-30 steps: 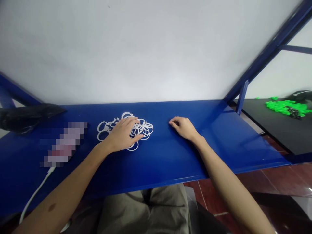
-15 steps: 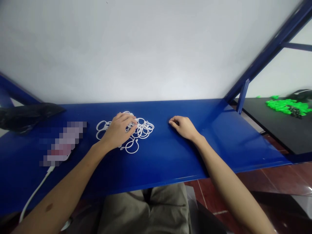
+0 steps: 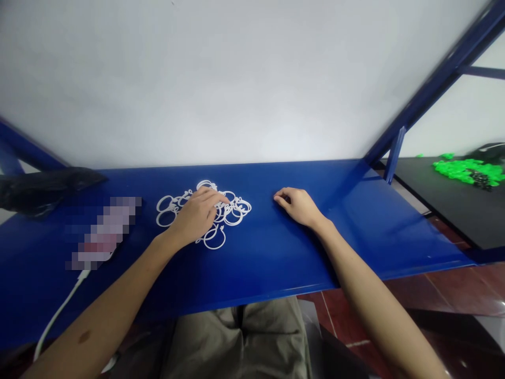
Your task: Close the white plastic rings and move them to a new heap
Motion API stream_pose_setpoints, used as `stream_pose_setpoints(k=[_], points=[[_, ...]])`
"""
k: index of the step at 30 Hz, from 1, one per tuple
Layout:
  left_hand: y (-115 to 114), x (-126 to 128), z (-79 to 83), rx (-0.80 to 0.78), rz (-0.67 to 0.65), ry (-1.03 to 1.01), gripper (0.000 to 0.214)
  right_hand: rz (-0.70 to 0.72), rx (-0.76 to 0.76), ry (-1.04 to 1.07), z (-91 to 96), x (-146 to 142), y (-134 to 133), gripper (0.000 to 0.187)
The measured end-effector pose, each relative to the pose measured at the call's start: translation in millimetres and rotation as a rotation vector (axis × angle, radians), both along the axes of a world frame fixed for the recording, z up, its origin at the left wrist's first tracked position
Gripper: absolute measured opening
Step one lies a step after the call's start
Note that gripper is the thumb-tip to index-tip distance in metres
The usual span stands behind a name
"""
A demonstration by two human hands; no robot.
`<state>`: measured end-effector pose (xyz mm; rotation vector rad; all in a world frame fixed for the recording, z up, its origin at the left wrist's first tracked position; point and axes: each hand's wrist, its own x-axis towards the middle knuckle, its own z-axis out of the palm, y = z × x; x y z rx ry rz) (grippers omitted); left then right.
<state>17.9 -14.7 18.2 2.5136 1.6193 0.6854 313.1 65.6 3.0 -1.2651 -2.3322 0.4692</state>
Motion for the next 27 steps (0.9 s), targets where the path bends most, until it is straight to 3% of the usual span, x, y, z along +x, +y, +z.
stream_pose_setpoints(k=[7, 12, 16, 24, 27], points=[[-3, 5, -5.7, 0.035, -0.046, -0.008, 0.029, 0.048, 0.054, -0.016, -2.5, -9, -8, 0.023], [-2, 10, -12.1, 0.054, -0.080, 0.027, 0.028, 0.216, 0.169, -0.063, -4.6, -40, -35, 0.036], [-1, 12, -15.6, 0.085, -0.076, 0.070, 0.027, 0.300, 0.206, -0.066, -6.4, -53, -43, 0.024], [-2, 13, -11.3, 0.091, 0.106, 0.134, 0.024, 0.244, 0.192, 0.042, -4.3, -39, -35, 0.017], [-4, 15, -9.2, 0.144, 0.138, 0.073, 0.027, 0.287, 0.214, 0.088, 0.6, -39, -37, 0.019]])
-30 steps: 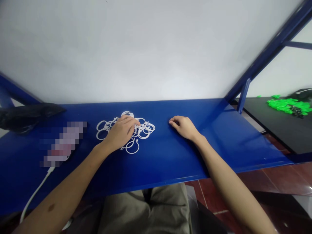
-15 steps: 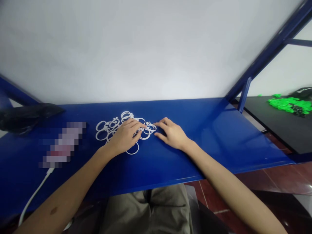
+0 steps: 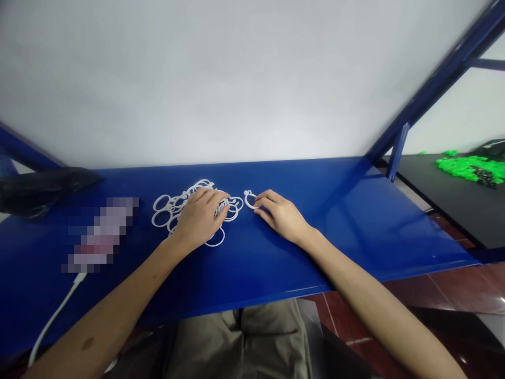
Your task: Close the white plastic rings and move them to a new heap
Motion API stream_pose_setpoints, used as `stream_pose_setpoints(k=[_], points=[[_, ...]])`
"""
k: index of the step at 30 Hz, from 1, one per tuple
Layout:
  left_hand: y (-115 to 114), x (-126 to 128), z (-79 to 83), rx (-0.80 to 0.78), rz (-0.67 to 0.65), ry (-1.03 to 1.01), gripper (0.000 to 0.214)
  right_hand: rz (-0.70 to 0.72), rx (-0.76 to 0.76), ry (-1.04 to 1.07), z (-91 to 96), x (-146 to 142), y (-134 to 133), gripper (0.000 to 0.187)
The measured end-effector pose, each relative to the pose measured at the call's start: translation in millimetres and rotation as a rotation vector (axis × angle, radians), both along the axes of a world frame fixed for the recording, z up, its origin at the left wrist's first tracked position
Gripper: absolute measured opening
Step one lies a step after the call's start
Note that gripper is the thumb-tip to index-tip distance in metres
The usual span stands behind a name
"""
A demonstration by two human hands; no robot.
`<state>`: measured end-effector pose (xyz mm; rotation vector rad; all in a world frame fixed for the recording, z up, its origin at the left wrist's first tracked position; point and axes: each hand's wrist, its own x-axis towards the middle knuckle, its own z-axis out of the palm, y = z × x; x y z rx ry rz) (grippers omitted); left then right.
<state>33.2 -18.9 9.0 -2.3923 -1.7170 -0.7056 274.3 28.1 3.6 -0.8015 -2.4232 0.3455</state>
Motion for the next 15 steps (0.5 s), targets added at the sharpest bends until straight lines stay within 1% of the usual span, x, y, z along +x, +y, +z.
stream_pose_setpoints(k=[2, 4, 7, 11, 15], points=[[-2, 3, 0.7, 0.039, -0.051, -0.108, 0.034, 0.066, 0.019, 0.016, 2.7, -2, -3, 0.021], [-3, 5, 0.8, 0.056, -0.141, -0.214, 0.038, 0.131, 0.056, 0.014, 4.1, -3, -7, 0.021], [-4, 7, 0.0, 0.067, -0.230, -0.291, 0.030, 0.170, 0.119, -0.024, 4.8, -5, -11, 0.020], [-3, 7, -0.1, 0.088, -0.234, -0.345, 0.015, 0.160, 0.128, -0.032, 6.8, -6, -16, 0.020], [-4, 8, 0.2, 0.107, -0.282, -0.347, 0.012, 0.060, 0.091, 0.080, 7.9, -9, -18, 0.033]])
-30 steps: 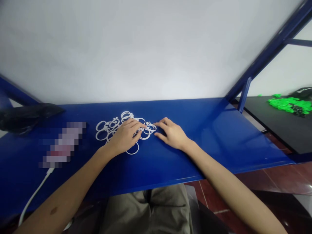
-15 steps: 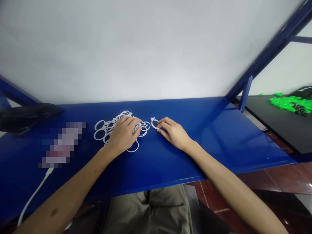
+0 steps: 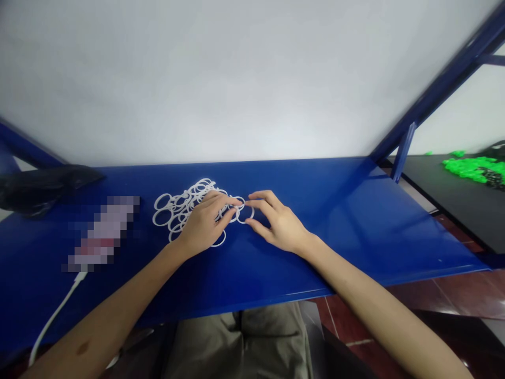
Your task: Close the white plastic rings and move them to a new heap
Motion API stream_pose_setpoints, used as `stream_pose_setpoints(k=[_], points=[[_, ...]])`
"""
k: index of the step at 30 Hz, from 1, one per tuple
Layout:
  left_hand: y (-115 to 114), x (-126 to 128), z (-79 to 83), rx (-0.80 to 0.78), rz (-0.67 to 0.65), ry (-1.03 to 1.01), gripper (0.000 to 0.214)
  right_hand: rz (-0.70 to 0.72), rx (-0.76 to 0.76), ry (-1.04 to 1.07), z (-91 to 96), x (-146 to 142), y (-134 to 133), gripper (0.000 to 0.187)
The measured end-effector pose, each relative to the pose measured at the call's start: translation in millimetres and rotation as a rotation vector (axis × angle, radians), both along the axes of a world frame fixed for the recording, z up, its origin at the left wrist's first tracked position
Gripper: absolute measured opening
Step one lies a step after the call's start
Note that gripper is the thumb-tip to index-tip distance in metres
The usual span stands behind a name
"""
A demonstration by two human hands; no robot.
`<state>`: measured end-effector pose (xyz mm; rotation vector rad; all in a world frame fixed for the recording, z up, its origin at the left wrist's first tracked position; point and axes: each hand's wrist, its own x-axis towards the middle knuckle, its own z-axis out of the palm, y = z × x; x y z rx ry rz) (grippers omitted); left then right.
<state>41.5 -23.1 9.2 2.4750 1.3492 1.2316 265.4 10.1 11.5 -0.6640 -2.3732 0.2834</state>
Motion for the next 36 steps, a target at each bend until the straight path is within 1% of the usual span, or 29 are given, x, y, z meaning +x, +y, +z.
stream_pose_setpoints(k=[2, 6, 8, 11, 15, 18, 20, 24, 27, 30, 32, 34, 36], points=[[-1, 2, -0.1, 0.008, -0.032, 0.000, 0.013, -0.015, -0.038, 0.021, -1.9, -2, 1, 0.031], [-4, 5, 1.0, -0.021, -0.072, 0.015, 0.018, -0.022, -0.127, 0.022, -8.1, -3, 2, 0.011], [-7, 7, 2.4, -0.034, -0.079, 0.021, 0.020, -0.029, -0.137, 0.042, -10.0, -3, 2, 0.009], [-9, 7, 3.5, -0.017, -0.084, 0.026, 0.020, 0.003, -0.142, 0.035, -9.9, -2, 2, 0.010], [-6, 4, 0.0, 0.050, -0.070, 0.079, 0.018, 0.062, -0.172, 0.022, -6.6, 0, 3, 0.013], [-2, 2, -3.4, 0.105, -0.035, 0.100, 0.017, 0.104, -0.226, 0.056, -3.7, -1, 1, 0.014], [-2, 2, -4.4, 0.137, 0.001, 0.105, 0.013, 0.121, -0.247, 0.079, -2.2, -2, -1, 0.014], [-5, 5, -6.3, 0.175, 0.072, 0.115, 0.008, 0.168, -0.222, 0.114, -1.2, -2, -5, 0.014], [-6, 6, -9.5, 0.164, 0.096, 0.100, 0.014, 0.219, -0.200, 0.098, -3.2, 0, -7, 0.015], [-2, 2, -11.2, 0.093, 0.114, 0.117, 0.026, 0.241, -0.200, 0.033, -6.9, -1, -5, 0.018], [3, -2, -10.0, 0.032, 0.129, 0.155, 0.034, 0.226, -0.197, -0.006, -8.7, -1, 0, 0.021], [7, -6, -7.5, -0.015, 0.152, 0.196, 0.040, 0.173, -0.170, -0.003, -8.8, 1, 9, 0.023], [9, -10, -5.8, -0.045, 0.189, 0.233, 0.040, 0.039, -0.111, 0.034, -7.1, 11, 22, 0.024]])
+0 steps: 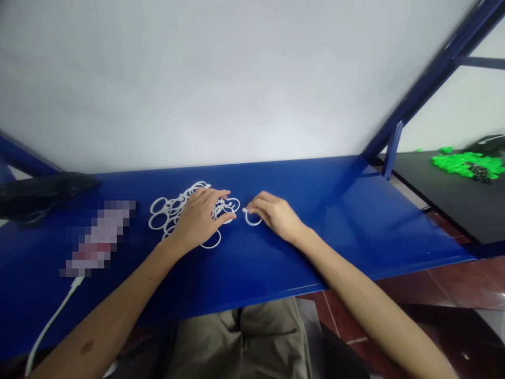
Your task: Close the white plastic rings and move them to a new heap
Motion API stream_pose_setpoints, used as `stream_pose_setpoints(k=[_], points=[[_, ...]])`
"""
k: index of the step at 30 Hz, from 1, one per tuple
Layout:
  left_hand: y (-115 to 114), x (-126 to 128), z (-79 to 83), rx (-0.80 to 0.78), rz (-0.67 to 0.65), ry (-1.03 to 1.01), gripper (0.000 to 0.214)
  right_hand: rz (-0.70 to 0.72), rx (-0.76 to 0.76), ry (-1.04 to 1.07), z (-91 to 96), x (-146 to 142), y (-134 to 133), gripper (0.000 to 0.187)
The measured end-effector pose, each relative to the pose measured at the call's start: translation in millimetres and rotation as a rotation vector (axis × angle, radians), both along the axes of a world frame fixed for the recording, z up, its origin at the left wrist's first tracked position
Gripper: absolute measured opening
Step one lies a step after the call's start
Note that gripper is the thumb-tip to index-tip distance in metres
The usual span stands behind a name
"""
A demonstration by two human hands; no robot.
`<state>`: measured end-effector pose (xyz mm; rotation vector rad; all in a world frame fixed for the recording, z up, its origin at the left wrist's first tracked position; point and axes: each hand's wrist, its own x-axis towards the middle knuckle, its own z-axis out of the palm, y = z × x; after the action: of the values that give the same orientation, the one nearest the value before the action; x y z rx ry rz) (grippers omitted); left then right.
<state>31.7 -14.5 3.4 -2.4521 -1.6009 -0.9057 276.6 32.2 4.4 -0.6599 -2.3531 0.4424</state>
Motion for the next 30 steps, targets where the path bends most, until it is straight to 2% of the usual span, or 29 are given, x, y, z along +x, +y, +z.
stream_pose_setpoints(k=[3, 6, 8, 10, 12, 15, 16, 19, 21, 25, 28, 30], points=[[1, -4, -2.1, -0.024, 0.027, 0.047, 0.034, -0.378, 0.089, -0.026, 3.2, 29, 23, 0.025], [4, -7, -7.6, -0.010, 0.007, 0.042, 0.022, -0.744, 0.037, -0.187, 3.5, 64, 41, 0.024], [6, -8, -9.6, 0.030, 0.009, 0.013, 0.016, -0.895, -0.005, -0.301, 1.9, 79, 48, 0.023], [7, -8, -8.8, 0.087, 0.020, -0.005, 0.013, -0.952, 0.031, -0.347, 0.5, 84, 51, 0.024], [7, -8, -5.7, 0.148, 0.038, -0.018, 0.012, -0.911, 0.123, -0.301, 1.0, 77, 48, 0.026], [2, -3, 0.8, 0.222, 0.067, -0.042, 0.011, -0.687, 0.165, -0.135, 6.7, 49, 32, 0.027], [0, -1, 2.8, 0.238, 0.074, -0.047, 0.011, -0.571, 0.122, -0.083, 9.2, 37, 24, 0.026], [-7, 7, 7.4, 0.264, 0.065, -0.052, 0.011, -0.233, -0.140, 0.010, 14.3, 2, -5, 0.025], [-11, 11, 9.4, 0.255, 0.024, -0.060, 0.011, -0.108, -0.268, 0.019, 13.9, -13, -20, 0.024], [-18, 18, 13.0, 0.137, -0.122, -0.146, 0.010, -0.073, -0.333, 0.044, 8.5, -21, -31, 0.010], [-19, 21, 15.0, 0.015, -0.222, -0.259, 0.017, -0.081, -0.289, 0.057, 7.1, -18, -29, 0.006], [-19, 21, 15.5, -0.039, -0.244, -0.318, 0.021, -0.074, -0.241, 0.042, 8.3, -17, -29, 0.005]])
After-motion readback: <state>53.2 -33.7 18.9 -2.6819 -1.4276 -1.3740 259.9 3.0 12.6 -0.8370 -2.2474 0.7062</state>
